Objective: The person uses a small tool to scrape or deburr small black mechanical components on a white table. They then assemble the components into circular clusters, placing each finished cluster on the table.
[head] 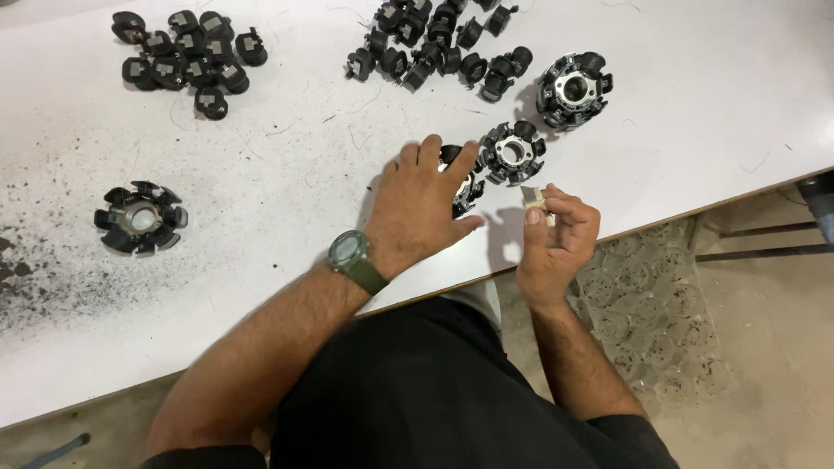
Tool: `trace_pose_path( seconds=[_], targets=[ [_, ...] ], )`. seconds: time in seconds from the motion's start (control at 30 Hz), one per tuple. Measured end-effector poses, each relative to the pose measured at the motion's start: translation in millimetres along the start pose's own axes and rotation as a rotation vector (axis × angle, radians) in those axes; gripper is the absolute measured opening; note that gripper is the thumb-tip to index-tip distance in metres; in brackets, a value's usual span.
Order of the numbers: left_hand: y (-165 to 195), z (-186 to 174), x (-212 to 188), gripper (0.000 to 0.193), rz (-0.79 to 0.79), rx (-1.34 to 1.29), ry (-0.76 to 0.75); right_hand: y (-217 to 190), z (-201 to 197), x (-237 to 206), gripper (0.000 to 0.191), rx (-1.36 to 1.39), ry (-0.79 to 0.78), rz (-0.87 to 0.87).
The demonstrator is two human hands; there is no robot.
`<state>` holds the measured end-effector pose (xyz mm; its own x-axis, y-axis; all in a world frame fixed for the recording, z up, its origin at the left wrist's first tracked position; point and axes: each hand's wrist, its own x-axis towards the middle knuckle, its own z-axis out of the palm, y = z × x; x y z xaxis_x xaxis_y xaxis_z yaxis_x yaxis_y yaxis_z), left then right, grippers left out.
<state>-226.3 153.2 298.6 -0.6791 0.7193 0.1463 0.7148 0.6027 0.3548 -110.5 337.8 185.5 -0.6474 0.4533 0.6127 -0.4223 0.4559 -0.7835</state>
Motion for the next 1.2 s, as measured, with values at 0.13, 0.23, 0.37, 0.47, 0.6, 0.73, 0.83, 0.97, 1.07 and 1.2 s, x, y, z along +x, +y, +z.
trace_pose_path(
  seconds=[0.13,0.23,0.37,0.47,0.6,0.73,0.83,0.97,1.07,1.2],
  targets=[
    [0,26,19,0.087,-0.007,-0.026,-0.082,8,-16,-3,0.024,0.018,0.077,0.086],
    [10,45,46,0.09,0.089,-0.089,0.065,18,-21,1,0.023,0.122,0.126,0.091],
    [34,68,89,0.093,0.148,-0.073,0.192,21,-22,0,0.023,0.126,0.136,0.074],
    [43,82,111,0.097,0.103,-0.028,0.224,20,-22,-1,0.024,0.097,0.128,0.094],
    [44,78,111,0.109,0.045,0.043,0.168,21,-22,0,0.025,0.109,0.136,0.112],
    [-4,18,45,0.092,-0.013,0.135,0.088,26,-23,0,0.025,0.124,0.141,0.105],
    [-80,-49,-48,0.091,-0.279,0.349,0.327,27,-27,1,0.026,0.097,0.142,0.112],
    [-139,-81,-129,0.11,-0.822,0.413,0.246,24,-18,1,0.026,0.05,0.112,0.114],
    [-126,-79,-147,0.124,-1.102,0.103,-0.067,22,-14,4,0.027,0.069,0.079,0.121],
    [-80,-87,-160,0.137,-0.939,0.238,-0.044,16,-18,2,0.026,0.071,0.054,0.141]
  ],
)
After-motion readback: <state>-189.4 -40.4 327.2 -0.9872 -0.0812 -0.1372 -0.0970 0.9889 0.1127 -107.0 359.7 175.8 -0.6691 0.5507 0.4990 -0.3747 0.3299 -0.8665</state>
